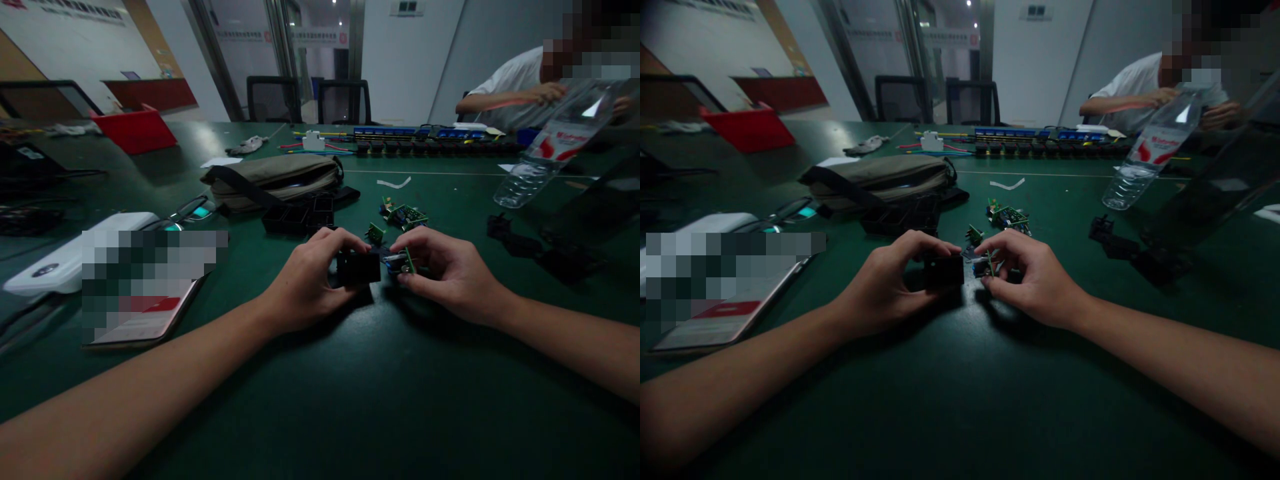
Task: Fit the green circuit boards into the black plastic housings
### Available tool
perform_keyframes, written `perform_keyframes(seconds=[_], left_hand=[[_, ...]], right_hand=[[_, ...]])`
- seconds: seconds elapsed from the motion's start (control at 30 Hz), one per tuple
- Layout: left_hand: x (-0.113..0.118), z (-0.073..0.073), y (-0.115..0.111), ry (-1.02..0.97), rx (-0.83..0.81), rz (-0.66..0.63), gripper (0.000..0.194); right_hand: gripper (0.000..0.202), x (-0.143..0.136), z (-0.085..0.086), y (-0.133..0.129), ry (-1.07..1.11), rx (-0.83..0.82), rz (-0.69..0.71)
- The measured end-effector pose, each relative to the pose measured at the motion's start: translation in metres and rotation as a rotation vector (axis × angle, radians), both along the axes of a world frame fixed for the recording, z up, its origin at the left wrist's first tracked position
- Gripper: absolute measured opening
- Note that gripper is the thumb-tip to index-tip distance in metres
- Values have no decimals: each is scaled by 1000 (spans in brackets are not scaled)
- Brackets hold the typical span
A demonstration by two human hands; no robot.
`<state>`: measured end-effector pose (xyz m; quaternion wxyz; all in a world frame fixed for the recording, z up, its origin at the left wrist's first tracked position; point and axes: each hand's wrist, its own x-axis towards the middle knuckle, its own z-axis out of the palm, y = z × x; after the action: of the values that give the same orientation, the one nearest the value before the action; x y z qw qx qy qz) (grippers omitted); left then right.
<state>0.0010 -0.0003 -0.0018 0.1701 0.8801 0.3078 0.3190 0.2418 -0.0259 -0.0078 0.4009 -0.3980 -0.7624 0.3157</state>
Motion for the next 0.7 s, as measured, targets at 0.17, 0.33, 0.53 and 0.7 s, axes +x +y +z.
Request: perform_keyframes(seconds=[0.17, 0.33, 0.53, 0.7], left_hand=[[-1, 0, -1, -1, -2, -2, 36], [-1, 0, 0, -2, -1, -5, 35], [0, 1, 1, 4, 0, -5, 37], [0, 1, 0, 3, 3, -1, 36]], right_hand=[[30, 0, -1, 0, 4, -9, 6], [30, -1, 0, 0, -1, -10, -2], [30, -1, 0, 0, 5, -23, 3], [30, -1, 0, 1, 2, -35, -1]])
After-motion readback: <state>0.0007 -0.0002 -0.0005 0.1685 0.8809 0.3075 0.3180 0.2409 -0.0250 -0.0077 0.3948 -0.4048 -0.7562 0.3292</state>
